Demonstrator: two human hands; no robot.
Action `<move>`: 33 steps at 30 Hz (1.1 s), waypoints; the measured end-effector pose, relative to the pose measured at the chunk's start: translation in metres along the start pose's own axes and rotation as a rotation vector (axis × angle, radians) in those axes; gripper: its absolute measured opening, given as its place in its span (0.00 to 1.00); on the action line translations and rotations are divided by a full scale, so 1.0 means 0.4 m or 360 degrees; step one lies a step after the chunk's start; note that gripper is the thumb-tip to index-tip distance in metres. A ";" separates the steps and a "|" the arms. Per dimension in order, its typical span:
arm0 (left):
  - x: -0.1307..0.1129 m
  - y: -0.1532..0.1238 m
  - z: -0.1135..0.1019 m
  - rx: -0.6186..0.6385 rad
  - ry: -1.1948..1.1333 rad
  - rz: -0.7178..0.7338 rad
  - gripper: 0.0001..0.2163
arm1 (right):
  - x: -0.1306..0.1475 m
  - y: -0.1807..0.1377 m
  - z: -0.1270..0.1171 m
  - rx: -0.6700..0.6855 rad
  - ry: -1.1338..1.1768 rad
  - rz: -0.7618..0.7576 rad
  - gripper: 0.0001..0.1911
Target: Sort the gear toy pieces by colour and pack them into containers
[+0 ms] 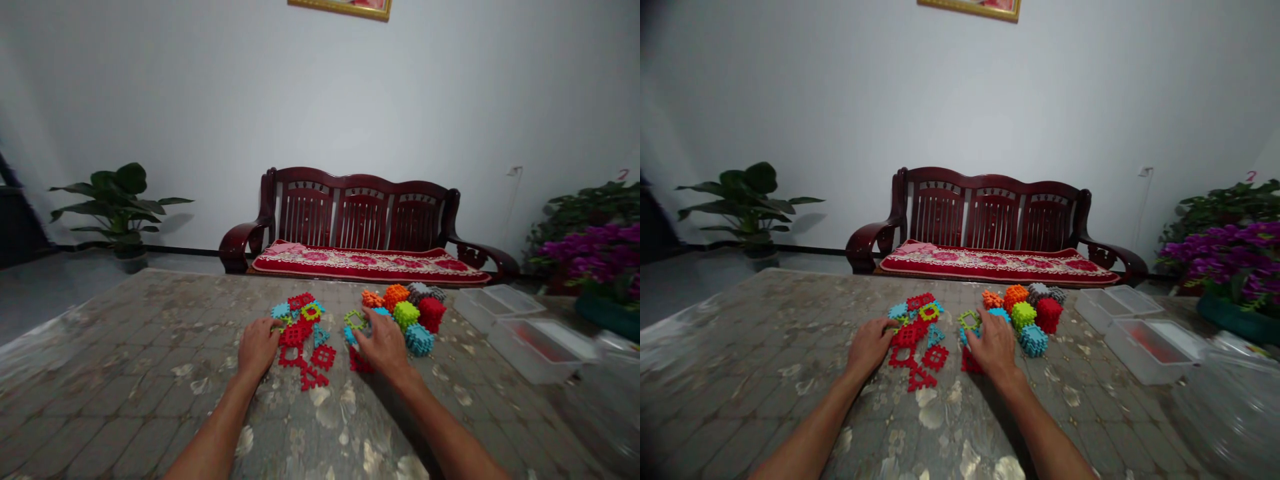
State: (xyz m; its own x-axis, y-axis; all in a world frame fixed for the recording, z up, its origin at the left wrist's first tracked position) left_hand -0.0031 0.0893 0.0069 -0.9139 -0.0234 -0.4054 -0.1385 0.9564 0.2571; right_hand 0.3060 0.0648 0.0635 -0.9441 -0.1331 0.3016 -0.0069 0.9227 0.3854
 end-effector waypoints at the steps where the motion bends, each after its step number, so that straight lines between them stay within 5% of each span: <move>1: 0.000 0.001 0.001 0.0002 -0.0005 0.0003 0.16 | -0.018 -0.009 -0.017 -0.0043 -0.0048 -0.0004 0.26; 8: 0.003 0.006 0.005 0.0023 -0.0002 -0.0006 0.15 | -0.110 -0.063 -0.098 -0.0257 -0.0475 0.0020 0.24; 20: 0.004 0.008 0.007 0.0046 -0.0008 0.0000 0.15 | -0.135 -0.078 -0.079 -0.0136 -0.0593 0.0028 0.23; 26: -0.005 0.000 -0.005 0.0004 -0.0015 -0.0032 0.15 | -0.070 -0.079 -0.080 -0.0207 -0.0333 -0.0117 0.15; 33: -0.009 -0.008 -0.008 -0.0001 -0.0060 -0.0069 0.15 | 0.096 -0.001 0.064 0.0246 0.0172 -0.0304 0.15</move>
State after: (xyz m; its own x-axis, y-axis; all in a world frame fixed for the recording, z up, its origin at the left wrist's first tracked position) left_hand -0.0007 0.0855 0.0104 -0.8920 -0.0537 -0.4488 -0.1777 0.9546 0.2391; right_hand 0.2613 0.0687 0.0528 -0.8801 -0.3406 0.3307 -0.2400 0.9203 0.3090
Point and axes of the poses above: each hand's wrist, its own y-axis towards the middle knuckle, its own z-axis out of the palm, x = y × z, the point moved 7 cm from there along y, towards the middle knuckle, and after that the axes turned 1 degree about z, right-handed, at the moved point
